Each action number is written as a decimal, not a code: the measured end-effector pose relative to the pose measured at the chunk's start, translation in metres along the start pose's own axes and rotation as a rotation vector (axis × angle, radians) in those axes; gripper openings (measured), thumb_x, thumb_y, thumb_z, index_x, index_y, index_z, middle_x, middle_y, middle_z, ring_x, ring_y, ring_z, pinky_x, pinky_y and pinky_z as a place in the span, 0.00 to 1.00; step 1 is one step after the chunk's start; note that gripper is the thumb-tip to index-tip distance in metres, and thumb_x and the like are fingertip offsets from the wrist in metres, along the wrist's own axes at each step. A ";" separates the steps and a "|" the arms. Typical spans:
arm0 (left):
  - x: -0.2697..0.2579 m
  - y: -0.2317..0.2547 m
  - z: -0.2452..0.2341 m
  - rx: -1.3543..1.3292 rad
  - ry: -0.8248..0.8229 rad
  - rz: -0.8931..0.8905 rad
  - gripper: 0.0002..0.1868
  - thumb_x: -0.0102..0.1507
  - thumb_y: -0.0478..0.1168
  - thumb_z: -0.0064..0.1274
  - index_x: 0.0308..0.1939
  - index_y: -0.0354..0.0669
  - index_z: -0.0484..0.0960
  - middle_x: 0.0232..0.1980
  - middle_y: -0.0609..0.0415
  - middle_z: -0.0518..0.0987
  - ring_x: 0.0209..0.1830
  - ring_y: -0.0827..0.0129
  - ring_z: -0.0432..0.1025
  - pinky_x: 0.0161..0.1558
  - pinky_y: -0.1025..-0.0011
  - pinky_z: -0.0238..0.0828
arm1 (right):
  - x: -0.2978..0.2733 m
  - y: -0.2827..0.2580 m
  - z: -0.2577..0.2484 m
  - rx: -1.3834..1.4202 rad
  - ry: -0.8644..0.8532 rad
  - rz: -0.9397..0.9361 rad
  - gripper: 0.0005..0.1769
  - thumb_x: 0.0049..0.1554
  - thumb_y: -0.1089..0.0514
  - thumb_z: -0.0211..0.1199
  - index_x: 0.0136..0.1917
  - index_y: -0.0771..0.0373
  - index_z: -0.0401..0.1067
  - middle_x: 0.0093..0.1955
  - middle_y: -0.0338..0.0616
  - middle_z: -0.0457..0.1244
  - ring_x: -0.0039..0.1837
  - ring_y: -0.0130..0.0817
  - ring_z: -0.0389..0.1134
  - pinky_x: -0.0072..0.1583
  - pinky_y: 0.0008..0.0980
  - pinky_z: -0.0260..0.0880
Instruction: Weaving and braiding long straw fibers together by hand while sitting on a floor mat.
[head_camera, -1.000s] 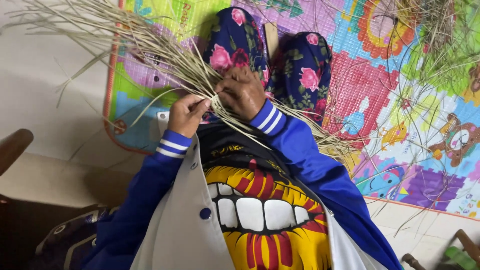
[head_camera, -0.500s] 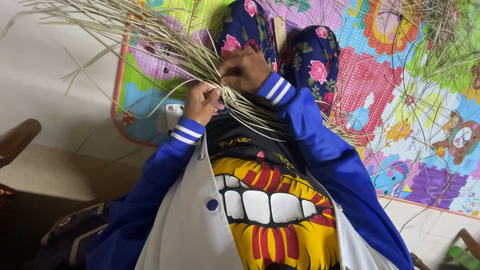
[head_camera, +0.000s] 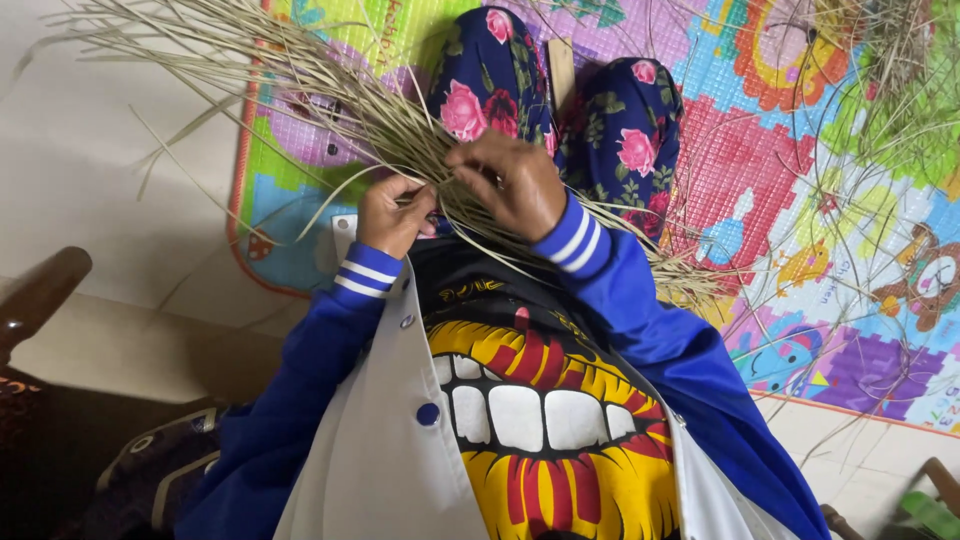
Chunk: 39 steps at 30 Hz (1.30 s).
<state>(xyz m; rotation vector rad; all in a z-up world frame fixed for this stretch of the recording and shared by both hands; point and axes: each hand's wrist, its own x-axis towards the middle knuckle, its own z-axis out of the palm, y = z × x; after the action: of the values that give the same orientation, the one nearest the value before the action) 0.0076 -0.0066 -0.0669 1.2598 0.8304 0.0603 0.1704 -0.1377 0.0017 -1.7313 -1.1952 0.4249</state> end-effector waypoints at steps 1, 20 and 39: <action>0.000 0.003 0.001 0.035 0.010 -0.003 0.12 0.64 0.36 0.57 0.44 0.27 0.83 0.30 0.40 0.80 0.18 0.69 0.77 0.21 0.79 0.80 | -0.006 -0.008 0.001 -0.014 -0.019 0.010 0.06 0.59 0.66 0.67 0.51 0.65 0.78 0.46 0.54 0.69 0.49 0.56 0.72 0.52 0.47 0.73; -0.007 -0.006 0.010 0.471 0.182 0.143 0.10 0.59 0.42 0.62 0.41 0.41 0.87 0.35 0.45 0.85 0.34 0.55 0.82 0.35 0.61 0.80 | -0.006 0.002 0.037 -0.103 -0.113 -0.030 0.07 0.62 0.61 0.64 0.54 0.63 0.76 0.47 0.57 0.67 0.51 0.60 0.71 0.51 0.51 0.73; 0.007 -0.022 -0.004 0.104 -0.005 0.254 0.06 0.59 0.37 0.62 0.40 0.48 0.89 0.32 0.57 0.84 0.35 0.80 0.76 0.38 0.74 0.76 | -0.039 0.012 0.037 -0.058 -0.054 -0.174 0.07 0.60 0.58 0.67 0.45 0.60 0.71 0.49 0.50 0.66 0.53 0.56 0.69 0.53 0.48 0.71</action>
<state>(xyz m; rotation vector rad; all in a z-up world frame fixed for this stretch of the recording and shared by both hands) 0.0019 -0.0078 -0.0892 1.4581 0.6725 0.2194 0.1327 -0.1533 -0.0345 -1.6573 -1.3974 0.3364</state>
